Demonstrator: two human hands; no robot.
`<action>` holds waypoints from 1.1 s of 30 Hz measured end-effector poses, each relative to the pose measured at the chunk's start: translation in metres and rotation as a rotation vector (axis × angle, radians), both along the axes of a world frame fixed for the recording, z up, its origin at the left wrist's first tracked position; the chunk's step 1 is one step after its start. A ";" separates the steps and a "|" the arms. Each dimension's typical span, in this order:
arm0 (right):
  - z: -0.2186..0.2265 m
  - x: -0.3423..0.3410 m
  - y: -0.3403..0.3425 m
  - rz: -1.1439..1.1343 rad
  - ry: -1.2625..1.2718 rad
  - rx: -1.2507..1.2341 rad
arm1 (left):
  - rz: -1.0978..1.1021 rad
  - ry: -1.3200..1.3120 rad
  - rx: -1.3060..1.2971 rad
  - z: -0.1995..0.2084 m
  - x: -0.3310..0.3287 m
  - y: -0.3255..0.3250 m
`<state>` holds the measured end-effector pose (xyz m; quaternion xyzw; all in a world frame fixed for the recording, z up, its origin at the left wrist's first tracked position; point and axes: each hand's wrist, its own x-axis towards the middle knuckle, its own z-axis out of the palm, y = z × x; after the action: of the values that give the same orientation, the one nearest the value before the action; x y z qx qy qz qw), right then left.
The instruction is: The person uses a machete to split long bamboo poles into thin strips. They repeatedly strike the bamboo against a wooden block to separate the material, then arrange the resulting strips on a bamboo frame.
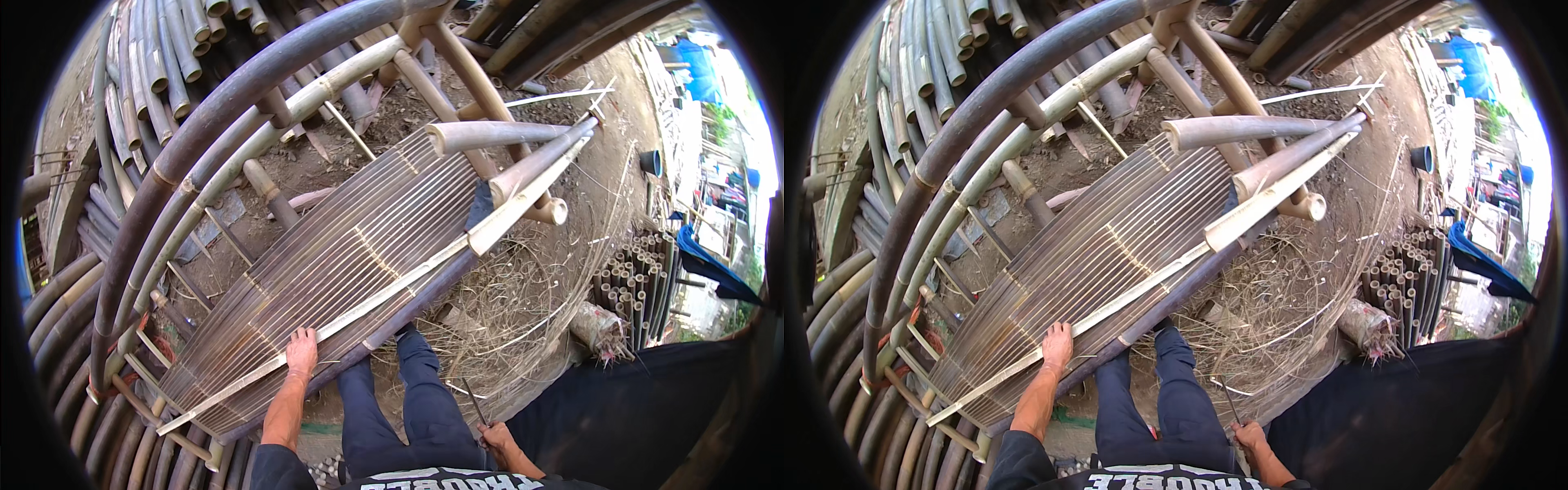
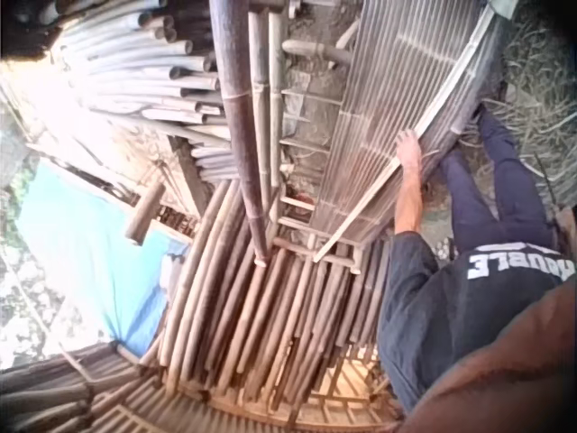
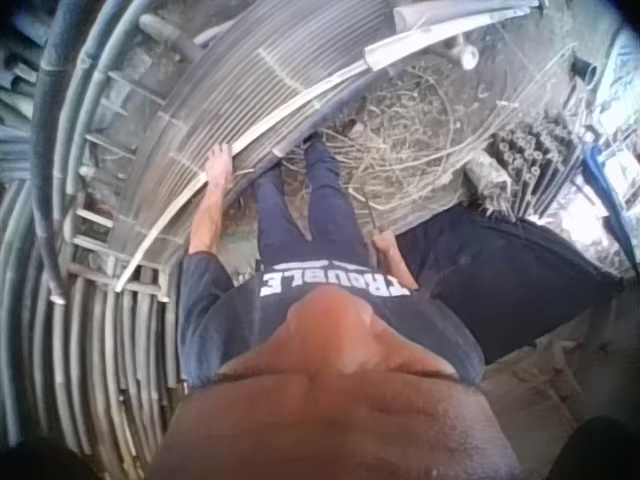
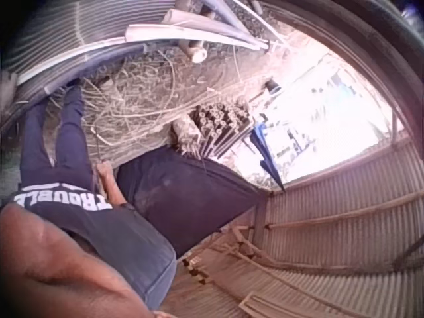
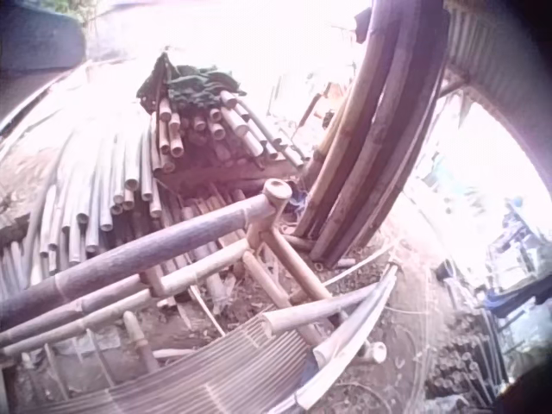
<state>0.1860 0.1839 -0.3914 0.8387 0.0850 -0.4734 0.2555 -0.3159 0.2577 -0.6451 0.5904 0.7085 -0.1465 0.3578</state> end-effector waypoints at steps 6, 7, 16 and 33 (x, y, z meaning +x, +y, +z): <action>0.004 -0.005 -0.048 -0.502 0.227 0.186 | 0.031 -0.363 -0.125 0.074 0.001 0.000; 0.003 -0.008 -0.057 -0.632 0.272 0.253 | -0.014 -0.385 -0.137 0.107 0.011 0.008; 0.111 -0.115 0.021 -1.335 0.893 1.011 | -0.066 -0.606 -0.050 0.352 0.114 -0.049; 0.394 -0.100 -0.094 -1.004 1.266 1.646 | -0.490 -1.146 0.899 0.846 0.337 0.020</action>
<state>0.0858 0.0900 0.0028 0.3030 0.1377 -0.6590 -0.6745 0.0213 0.2779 0.2010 0.8028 0.2527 0.4096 0.3519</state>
